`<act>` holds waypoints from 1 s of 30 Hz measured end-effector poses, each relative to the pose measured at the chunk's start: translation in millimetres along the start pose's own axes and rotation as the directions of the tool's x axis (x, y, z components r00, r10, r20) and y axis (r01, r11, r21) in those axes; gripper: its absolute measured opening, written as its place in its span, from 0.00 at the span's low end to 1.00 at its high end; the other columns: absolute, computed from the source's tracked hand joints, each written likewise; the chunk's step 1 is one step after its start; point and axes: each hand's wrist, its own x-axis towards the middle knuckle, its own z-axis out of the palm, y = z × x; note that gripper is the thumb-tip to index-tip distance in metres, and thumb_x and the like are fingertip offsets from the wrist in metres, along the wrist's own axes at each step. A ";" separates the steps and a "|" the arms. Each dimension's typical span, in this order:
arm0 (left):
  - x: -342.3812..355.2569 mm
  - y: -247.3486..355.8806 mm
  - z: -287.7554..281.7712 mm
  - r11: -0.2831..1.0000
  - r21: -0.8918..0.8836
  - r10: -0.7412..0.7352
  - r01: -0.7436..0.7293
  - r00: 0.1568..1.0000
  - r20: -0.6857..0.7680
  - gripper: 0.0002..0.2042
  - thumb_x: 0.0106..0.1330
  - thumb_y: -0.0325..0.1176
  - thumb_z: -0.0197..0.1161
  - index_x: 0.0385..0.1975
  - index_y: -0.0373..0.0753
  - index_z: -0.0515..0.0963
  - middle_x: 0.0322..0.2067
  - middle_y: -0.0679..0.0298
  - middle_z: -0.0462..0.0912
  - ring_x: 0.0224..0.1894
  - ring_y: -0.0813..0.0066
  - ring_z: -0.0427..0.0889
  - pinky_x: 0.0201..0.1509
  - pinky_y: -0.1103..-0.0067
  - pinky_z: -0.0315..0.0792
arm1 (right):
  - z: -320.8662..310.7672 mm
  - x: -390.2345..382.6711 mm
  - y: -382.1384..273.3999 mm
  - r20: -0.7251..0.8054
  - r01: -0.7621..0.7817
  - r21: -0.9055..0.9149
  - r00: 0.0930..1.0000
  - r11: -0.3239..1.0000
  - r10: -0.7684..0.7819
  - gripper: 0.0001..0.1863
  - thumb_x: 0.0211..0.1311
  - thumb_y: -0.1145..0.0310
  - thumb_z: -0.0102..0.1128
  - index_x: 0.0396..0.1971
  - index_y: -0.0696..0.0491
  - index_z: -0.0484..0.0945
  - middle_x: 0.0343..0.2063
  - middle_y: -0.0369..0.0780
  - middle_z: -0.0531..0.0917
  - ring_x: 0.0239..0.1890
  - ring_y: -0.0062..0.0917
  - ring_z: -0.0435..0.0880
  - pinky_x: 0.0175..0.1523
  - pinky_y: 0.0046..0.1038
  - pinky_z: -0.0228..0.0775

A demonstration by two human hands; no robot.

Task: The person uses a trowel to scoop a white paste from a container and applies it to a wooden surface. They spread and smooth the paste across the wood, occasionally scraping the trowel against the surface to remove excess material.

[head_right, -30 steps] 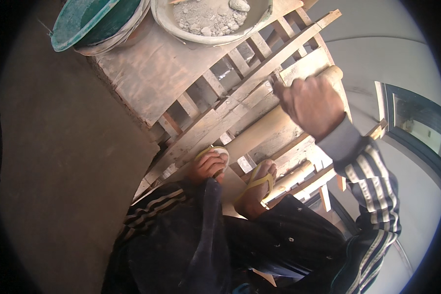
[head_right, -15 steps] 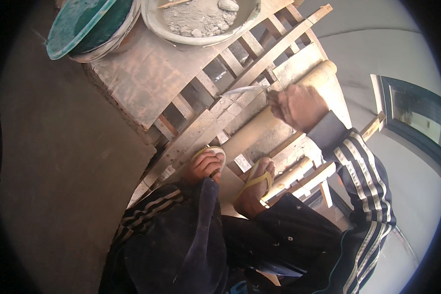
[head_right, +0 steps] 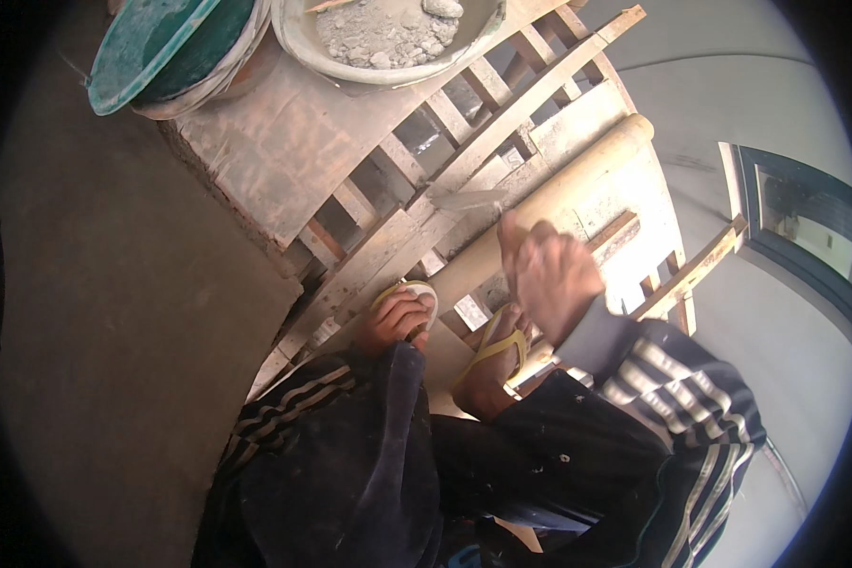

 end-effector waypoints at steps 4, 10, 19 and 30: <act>14.0 8.5 -8.4 1.000 0.007 -0.014 0.014 0.999 0.031 0.13 0.52 0.36 0.65 0.37 0.42 0.78 0.43 0.64 0.78 0.53 0.66 0.73 0.64 0.66 0.67 | 29.9 -15.9 -9.4 -0.303 0.149 0.212 0.950 0.966 -0.080 0.27 0.62 0.67 0.47 0.60 0.64 0.61 0.25 0.49 0.77 0.17 0.35 0.77 0.21 0.34 0.67; 1.3 6.7 -12.8 0.999 0.038 -0.018 0.018 1.000 0.008 0.12 0.57 0.40 0.63 0.37 0.42 0.78 0.43 0.65 0.78 0.51 0.67 0.75 0.64 0.65 0.66 | 10.6 -17.1 -41.7 0.205 0.004 0.106 0.978 0.994 -0.026 0.29 0.64 0.67 0.45 0.62 0.67 0.56 0.35 0.46 0.78 0.33 0.33 0.81 0.36 0.33 0.73; 3.3 8.7 -10.5 0.999 0.046 -0.016 0.017 1.000 -0.008 0.11 0.59 0.40 0.64 0.38 0.42 0.77 0.40 0.65 0.78 0.50 0.68 0.76 0.63 0.64 0.67 | 76.2 -65.6 -80.2 -0.131 -0.200 0.648 0.921 0.735 0.366 0.30 0.59 0.67 0.49 0.64 0.50 0.62 0.37 0.48 0.76 0.32 0.42 0.82 0.29 0.43 0.73; 5.8 4.9 -6.6 0.999 0.046 0.018 -0.017 0.999 -0.035 0.12 0.59 0.39 0.64 0.38 0.42 0.76 0.41 0.64 0.78 0.50 0.67 0.76 0.62 0.64 0.68 | 33.6 -14.4 -59.0 -0.069 -0.291 0.525 0.922 0.800 0.381 0.27 0.62 0.68 0.46 0.64 0.50 0.62 0.33 0.52 0.80 0.30 0.41 0.84 0.29 0.41 0.75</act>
